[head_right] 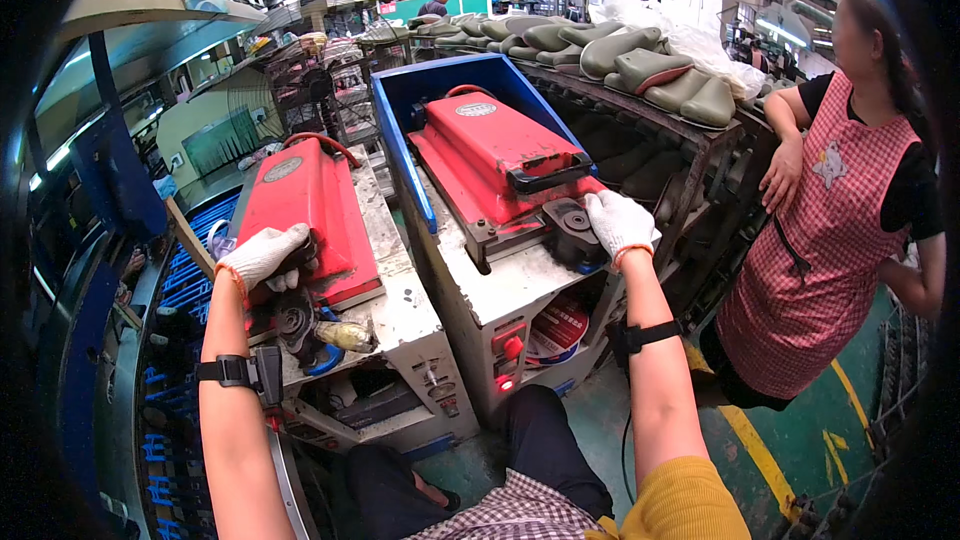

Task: Operating a sole attaching press in a shoe factory to bond soles to lasted uppers.

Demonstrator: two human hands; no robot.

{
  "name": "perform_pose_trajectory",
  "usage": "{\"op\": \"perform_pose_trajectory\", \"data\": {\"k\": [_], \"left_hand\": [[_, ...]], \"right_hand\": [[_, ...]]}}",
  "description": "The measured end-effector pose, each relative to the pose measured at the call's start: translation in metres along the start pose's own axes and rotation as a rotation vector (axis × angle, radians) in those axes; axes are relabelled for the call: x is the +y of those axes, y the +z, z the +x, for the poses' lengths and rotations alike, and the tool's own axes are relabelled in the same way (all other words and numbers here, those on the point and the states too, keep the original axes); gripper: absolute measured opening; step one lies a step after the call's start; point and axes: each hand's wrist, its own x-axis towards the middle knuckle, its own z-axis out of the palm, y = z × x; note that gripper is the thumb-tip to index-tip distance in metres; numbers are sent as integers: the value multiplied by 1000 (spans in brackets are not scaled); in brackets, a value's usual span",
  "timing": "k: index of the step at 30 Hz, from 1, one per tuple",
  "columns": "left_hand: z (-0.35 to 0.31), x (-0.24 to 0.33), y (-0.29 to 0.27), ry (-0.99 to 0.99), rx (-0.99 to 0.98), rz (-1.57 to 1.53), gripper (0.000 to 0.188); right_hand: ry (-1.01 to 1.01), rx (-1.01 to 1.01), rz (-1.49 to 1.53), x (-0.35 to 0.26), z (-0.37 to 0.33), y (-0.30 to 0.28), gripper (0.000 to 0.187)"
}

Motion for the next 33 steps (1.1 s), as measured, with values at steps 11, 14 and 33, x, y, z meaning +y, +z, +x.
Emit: {"op": "perform_pose_trajectory", "data": {"k": [11, 14, 33], "left_hand": [[0, 0, 0, 4, 7, 22, 61], [0, 1, 0, 1, 11, 12, 60], [0, -1, 1, 3, 20, 3, 63]], "right_hand": [[-5, 15, 0, 5, 3, 7, 48], [-9, 18, 3, 5, 3, 8, 48], [6, 15, -3, 6, 4, 9, 47]]}}
